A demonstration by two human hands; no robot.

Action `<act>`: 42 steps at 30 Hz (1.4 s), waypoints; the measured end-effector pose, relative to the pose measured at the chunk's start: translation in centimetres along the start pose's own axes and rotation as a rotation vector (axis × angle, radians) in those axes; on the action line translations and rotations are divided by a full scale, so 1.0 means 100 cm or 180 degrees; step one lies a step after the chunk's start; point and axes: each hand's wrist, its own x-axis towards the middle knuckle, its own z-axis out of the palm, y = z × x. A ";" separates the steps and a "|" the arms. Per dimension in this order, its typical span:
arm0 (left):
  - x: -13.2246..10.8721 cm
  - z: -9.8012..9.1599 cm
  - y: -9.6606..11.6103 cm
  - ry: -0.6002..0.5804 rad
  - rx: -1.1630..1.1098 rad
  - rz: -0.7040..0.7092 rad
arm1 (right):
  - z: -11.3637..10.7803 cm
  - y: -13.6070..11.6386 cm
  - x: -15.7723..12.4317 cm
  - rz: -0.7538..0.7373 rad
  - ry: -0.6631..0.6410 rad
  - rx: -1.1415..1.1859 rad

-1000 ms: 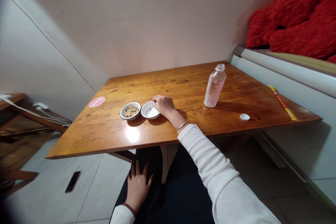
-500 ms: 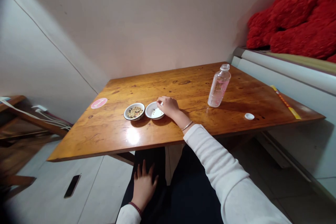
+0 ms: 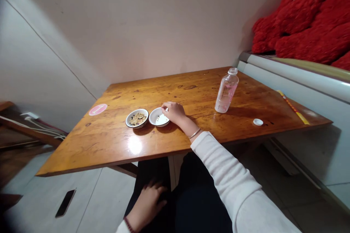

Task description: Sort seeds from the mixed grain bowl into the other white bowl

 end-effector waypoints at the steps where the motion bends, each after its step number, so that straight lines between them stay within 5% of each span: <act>1: -0.010 -0.024 0.007 -0.0377 -0.0416 0.0488 | 0.000 -0.001 0.000 -0.0018 0.0001 0.0064; 3: -0.024 -0.078 0.016 -0.0447 -0.0967 0.1024 | 0.002 -0.001 0.001 -0.0043 0.0002 0.0247; 6: -0.016 -0.162 0.016 0.0455 -0.0693 0.0998 | 0.010 -0.002 0.010 0.0022 -0.0100 0.0839; 10: 0.052 -0.246 -0.012 0.1487 0.0589 0.0349 | 0.024 -0.004 0.032 0.0344 -0.0143 0.2155; 13: 0.109 -0.275 -0.038 0.1172 0.1433 -0.0046 | 0.030 -0.005 0.040 0.0483 -0.0212 0.2510; 19: 0.157 -0.276 -0.066 0.0794 0.1548 0.0173 | 0.029 -0.010 0.026 0.0414 -0.0180 0.1773; 33: 0.147 -0.273 -0.065 0.1173 0.0450 0.1005 | 0.032 -0.011 0.020 0.0220 -0.0332 0.1538; 37: 0.152 -0.265 -0.054 0.1328 -0.0399 0.1494 | 0.031 -0.014 0.017 0.0106 -0.0331 0.1598; 42: 0.160 -0.255 -0.044 0.1059 -0.1501 0.1655 | 0.026 -0.017 0.017 -0.0027 -0.0284 0.1952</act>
